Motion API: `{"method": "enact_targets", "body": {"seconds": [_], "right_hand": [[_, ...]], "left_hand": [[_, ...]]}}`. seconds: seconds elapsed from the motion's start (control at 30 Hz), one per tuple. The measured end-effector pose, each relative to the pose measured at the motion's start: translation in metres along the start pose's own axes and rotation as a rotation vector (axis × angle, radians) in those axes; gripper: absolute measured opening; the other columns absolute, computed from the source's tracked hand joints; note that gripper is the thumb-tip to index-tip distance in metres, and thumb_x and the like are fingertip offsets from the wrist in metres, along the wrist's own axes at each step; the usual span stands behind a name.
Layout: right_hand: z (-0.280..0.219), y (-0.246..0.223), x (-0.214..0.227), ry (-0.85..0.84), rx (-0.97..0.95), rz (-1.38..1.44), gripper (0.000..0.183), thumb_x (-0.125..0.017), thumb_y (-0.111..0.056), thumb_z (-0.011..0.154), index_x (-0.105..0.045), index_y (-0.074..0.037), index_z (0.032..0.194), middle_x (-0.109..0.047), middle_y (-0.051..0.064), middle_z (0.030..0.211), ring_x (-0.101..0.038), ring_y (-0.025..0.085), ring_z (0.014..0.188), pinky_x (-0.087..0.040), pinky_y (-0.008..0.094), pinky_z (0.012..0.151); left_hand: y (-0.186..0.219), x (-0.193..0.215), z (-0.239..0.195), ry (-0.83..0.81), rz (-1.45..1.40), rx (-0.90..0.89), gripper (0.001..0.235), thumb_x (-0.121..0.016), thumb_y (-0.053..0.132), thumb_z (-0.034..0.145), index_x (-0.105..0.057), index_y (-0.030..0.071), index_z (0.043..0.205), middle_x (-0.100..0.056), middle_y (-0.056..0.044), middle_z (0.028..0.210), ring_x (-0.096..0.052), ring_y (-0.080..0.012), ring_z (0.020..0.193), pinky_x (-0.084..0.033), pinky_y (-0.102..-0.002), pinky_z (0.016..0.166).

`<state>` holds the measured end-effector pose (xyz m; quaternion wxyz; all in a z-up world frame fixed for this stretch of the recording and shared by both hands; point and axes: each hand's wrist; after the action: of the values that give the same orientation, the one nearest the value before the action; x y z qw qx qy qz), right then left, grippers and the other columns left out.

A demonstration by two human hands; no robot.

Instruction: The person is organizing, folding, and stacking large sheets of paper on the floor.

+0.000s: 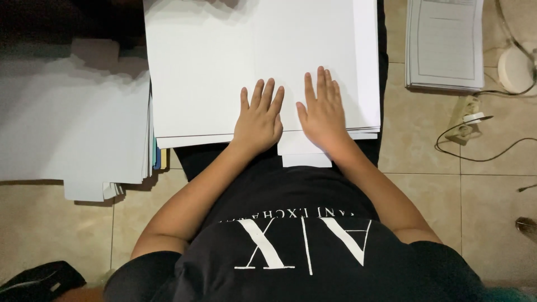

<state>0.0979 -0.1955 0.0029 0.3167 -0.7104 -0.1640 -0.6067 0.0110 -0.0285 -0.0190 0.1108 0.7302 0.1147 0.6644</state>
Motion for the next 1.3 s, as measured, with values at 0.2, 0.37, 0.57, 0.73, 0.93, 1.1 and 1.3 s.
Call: {"method": "enact_targets", "body": {"seconds": [0.2, 0.37, 0.57, 0.73, 0.93, 1.1, 1.3], "right_hand": [[0.011, -0.024, -0.003, -0.062, 0.245, -0.006, 0.066, -0.043, -0.033, 0.105, -0.028, 0.000, 0.160, -0.024, 0.027, 0.166, -0.020, 0.036, 0.156, -0.012, 0.049, 0.126], [0.000, 0.009, 0.005, -0.056, 0.078, 0.046, 0.066, -0.040, -0.036, 0.106, -0.027, -0.001, 0.161, -0.021, 0.026, 0.167, -0.017, 0.035, 0.156, -0.008, 0.048, 0.126], [0.002, -0.010, -0.005, -0.037, 0.097, -0.010, 0.066, -0.043, -0.033, 0.106, -0.030, 0.004, 0.159, -0.022, 0.033, 0.163, -0.017, 0.042, 0.155, -0.010, 0.053, 0.124], [0.007, -0.010, 0.001, -0.073, 0.251, 0.011, 0.067, -0.038, -0.037, 0.105, -0.026, -0.001, 0.160, -0.021, 0.024, 0.167, -0.018, 0.034, 0.157, -0.010, 0.048, 0.126], [-0.005, 0.002, 0.016, -0.042, -0.048, 0.073, 0.069, -0.038, -0.038, 0.107, -0.025, 0.005, 0.159, -0.020, 0.028, 0.166, -0.015, 0.035, 0.157, -0.007, 0.048, 0.126], [0.005, -0.020, 0.002, -0.075, 0.160, -0.029, 0.065, -0.039, -0.031, 0.106, -0.026, 0.006, 0.157, -0.023, 0.030, 0.165, -0.019, 0.039, 0.155, -0.010, 0.050, 0.126], [-0.006, -0.004, 0.026, -0.077, -0.071, 0.093, 0.065, -0.034, -0.035, 0.108, -0.024, 0.003, 0.160, -0.018, 0.025, 0.167, -0.014, 0.034, 0.157, -0.006, 0.045, 0.126]], "left_hand": [[-0.006, -0.013, -0.003, 0.229, -0.012, -0.043, 0.061, -0.038, 0.023, 0.099, -0.037, 0.006, 0.158, -0.034, -0.017, 0.164, -0.026, -0.0344, 0.154, -0.013, -0.058, 0.123], [-0.011, -0.010, -0.005, 0.191, -0.036, -0.027, 0.060, -0.036, 0.028, 0.101, -0.039, 0.008, 0.157, -0.034, -0.016, 0.165, -0.024, -0.0328, 0.155, -0.009, -0.057, 0.124], [-0.009, -0.015, -0.003, 0.194, 0.003, -0.052, 0.060, -0.035, 0.032, 0.103, -0.037, 0.012, 0.159, -0.029, -0.016, 0.167, -0.020, -0.0351, 0.156, -0.008, -0.060, 0.123], [-0.013, -0.016, 0.000, 0.240, 0.044, -0.071, 0.059, -0.035, 0.031, 0.103, -0.037, 0.012, 0.159, -0.032, -0.016, 0.165, -0.023, -0.0351, 0.154, -0.010, -0.060, 0.122], [-0.013, -0.009, -0.006, 0.118, 0.024, -0.078, 0.059, -0.033, 0.038, 0.104, -0.037, 0.017, 0.160, -0.028, -0.016, 0.167, -0.017, -0.0370, 0.156, -0.006, -0.062, 0.122], [-0.018, -0.018, 0.000, 0.134, 0.116, -0.189, 0.057, -0.032, 0.041, 0.107, -0.035, 0.020, 0.160, -0.028, -0.012, 0.168, -0.018, -0.0333, 0.156, -0.009, -0.063, 0.122], [-0.020, -0.013, -0.003, 0.145, 0.017, -0.176, 0.058, -0.034, 0.043, 0.107, -0.041, 0.017, 0.158, -0.035, -0.011, 0.165, -0.025, -0.0299, 0.155, -0.009, -0.059, 0.123]]}}
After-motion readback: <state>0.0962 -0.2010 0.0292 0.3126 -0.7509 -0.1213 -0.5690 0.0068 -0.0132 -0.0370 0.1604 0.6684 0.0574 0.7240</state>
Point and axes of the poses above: each hand's wrist, its own z-axis towards the middle knuckle, its own x-axis out of the back of the hand, y = z × x
